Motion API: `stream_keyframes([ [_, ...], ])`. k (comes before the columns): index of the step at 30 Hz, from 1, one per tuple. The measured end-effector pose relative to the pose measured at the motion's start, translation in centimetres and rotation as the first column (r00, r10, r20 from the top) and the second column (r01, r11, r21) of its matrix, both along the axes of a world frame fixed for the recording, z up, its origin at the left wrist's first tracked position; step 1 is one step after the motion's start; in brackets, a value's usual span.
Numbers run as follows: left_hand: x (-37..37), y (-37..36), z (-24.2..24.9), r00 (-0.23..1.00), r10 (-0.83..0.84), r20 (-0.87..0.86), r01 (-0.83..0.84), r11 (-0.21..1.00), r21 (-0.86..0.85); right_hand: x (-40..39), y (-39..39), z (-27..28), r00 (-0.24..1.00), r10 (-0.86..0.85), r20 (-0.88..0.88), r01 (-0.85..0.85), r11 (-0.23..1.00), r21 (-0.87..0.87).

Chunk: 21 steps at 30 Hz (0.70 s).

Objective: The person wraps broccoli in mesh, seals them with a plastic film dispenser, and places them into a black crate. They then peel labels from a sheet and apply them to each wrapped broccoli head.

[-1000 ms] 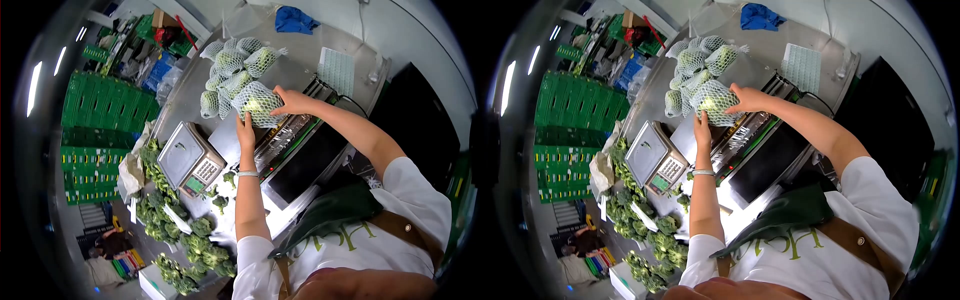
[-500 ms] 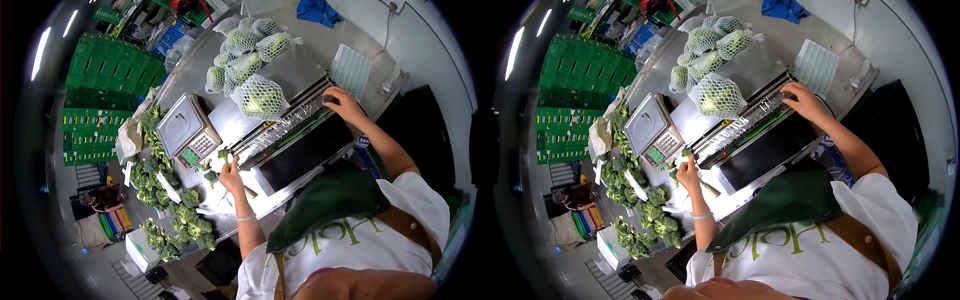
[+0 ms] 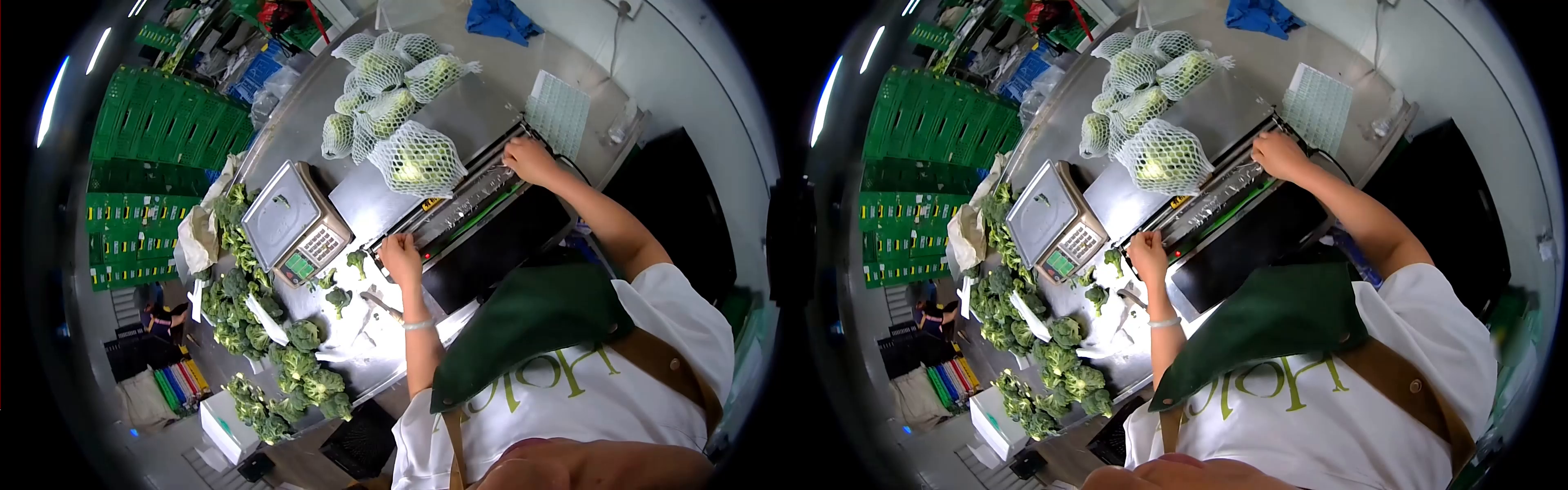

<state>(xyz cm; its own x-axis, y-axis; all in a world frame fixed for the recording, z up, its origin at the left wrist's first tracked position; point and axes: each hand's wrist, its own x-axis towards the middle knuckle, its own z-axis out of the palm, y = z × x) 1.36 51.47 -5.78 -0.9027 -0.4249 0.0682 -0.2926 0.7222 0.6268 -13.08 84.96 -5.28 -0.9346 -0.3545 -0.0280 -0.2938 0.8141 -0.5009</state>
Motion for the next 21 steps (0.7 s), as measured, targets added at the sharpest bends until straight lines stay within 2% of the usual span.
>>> stream_keyframes([
  [1, 0.7, -1.2, -0.6, 0.999, -0.053, 0.006, 0.052, 0.996, 0.077, -0.3, 1.0, 0.7, 0.995, 0.078, 0.063, -0.075, 0.996, -0.046],
  [2, 1.9, -2.6, 0.0, 0.974, -0.174, 0.148, 0.123, 0.945, 0.302, -0.4, 2.3, 2.0, 0.943, 0.226, 0.244, -0.177, 0.963, -0.205],
  [3, 2.9, -2.8, 3.1, 0.946, -0.282, 0.157, 0.180, 0.865, 0.469, -0.6, 3.5, 4.0, 0.838, 0.383, 0.389, -0.237, 0.897, -0.372],
  [4, 3.6, -3.4, 5.2, 0.939, -0.275, 0.208, 0.088, 0.775, 0.626, -0.8, 4.2, 6.2, 0.759, 0.426, 0.493, -0.208, 0.875, -0.436],
  [5, 3.8, -3.9, 7.7, 0.926, -0.324, 0.193, 0.062, 0.636, 0.770, -1.1, 4.9, 8.6, 0.663, 0.469, 0.583, -0.171, 0.854, -0.492],
  [7, 3.3, -3.6, 14.2, 0.965, -0.220, 0.139, -0.060, 0.329, 0.942, -1.7, 4.8, 13.3, 0.553, 0.595, 0.584, -0.027, 0.713, -0.701],
  [8, 3.2, -5.0, 14.6, 0.979, -0.193, -0.064, 0.102, 0.195, 0.975, -2.2, 4.3, 13.9, 0.508, 0.703, 0.498, 0.128, 0.510, -0.850],
  [9, 1.9, -6.0, 15.0, 0.976, -0.113, -0.188, 0.200, 0.107, 0.974, -3.1, 2.9, 14.7, 0.574, 0.745, 0.340, 0.168, 0.299, -0.939],
  [10, 0.1, -6.0, 15.2, 0.921, 0.015, -0.390, 0.391, -0.034, 0.920, -4.2, 0.9, 15.3, 0.642, 0.745, 0.182, 0.195, 0.071, -0.978],
  [11, -2.8, -4.6, 15.8, 0.864, 0.161, -0.477, 0.478, 0.034, 0.878, -5.5, -1.3, 15.0, 0.775, 0.609, 0.170, 0.159, 0.072, -0.985],
  [12, -5.4, -3.5, 15.7, 0.838, 0.277, -0.470, 0.470, 0.070, 0.880, -7.1, -3.7, 14.3, 0.882, 0.450, 0.140, 0.117, 0.080, -0.990],
  [13, -8.7, -3.1, 13.3, 0.791, 0.280, -0.544, 0.483, 0.261, 0.836, -8.9, -6.1, 12.6, 0.934, 0.341, 0.105, 0.001, 0.290, -0.957],
  [14, -11.9, -2.3, 10.9, 0.816, 0.361, -0.451, 0.249, 0.484, 0.839, -10.7, -8.3, 10.1, 0.970, 0.239, 0.038, -0.089, 0.498, -0.863],
  [15, -14.0, -3.9, 5.6, 0.891, 0.218, -0.397, 0.119, 0.734, 0.669, -11.7, -10.4, 6.9, 0.981, 0.176, -0.080, -0.170, 0.588, -0.791],
  [16, -14.9, -3.4, 2.0, 0.909, 0.124, -0.399, 0.132, 0.822, 0.555, -12.8, -11.4, 2.7, 0.978, 0.201, 0.063, -0.105, 0.725, -0.681],
  [17, -15.3, -2.0, 0.5, 0.980, 0.062, -0.189, 0.017, 0.921, 0.389, -12.8, -11.8, 1.0, 0.944, 0.235, 0.233, -0.046, 0.791, -0.611],
  [18, -15.2, -1.0, -0.3, 0.983, 0.070, -0.170, 0.015, 0.891, 0.454, -12.8, -11.8, -0.1, 0.924, 0.245, 0.294, -0.025, 0.805, -0.592],
  [19, -15.3, -1.0, -0.1, 0.984, 0.102, -0.149, 0.012, 0.787, 0.617, -12.7, -11.7, -0.3, 0.900, 0.254, 0.355, -0.007, 0.820, -0.572],
  [20, -14.9, -0.9, 0.0, 0.989, 0.105, -0.103, 0.027, 0.561, 0.828, -12.4, -11.3, -0.5, 0.879, 0.298, 0.371, 0.008, 0.770, -0.638],
  [21, -14.1, 0.0, 2.1, 0.994, 0.094, -0.054, 0.026, 0.281, 0.959, -11.4, -10.7, 0.5, 0.856, 0.343, 0.387, 0.029, 0.715, -0.698],
])
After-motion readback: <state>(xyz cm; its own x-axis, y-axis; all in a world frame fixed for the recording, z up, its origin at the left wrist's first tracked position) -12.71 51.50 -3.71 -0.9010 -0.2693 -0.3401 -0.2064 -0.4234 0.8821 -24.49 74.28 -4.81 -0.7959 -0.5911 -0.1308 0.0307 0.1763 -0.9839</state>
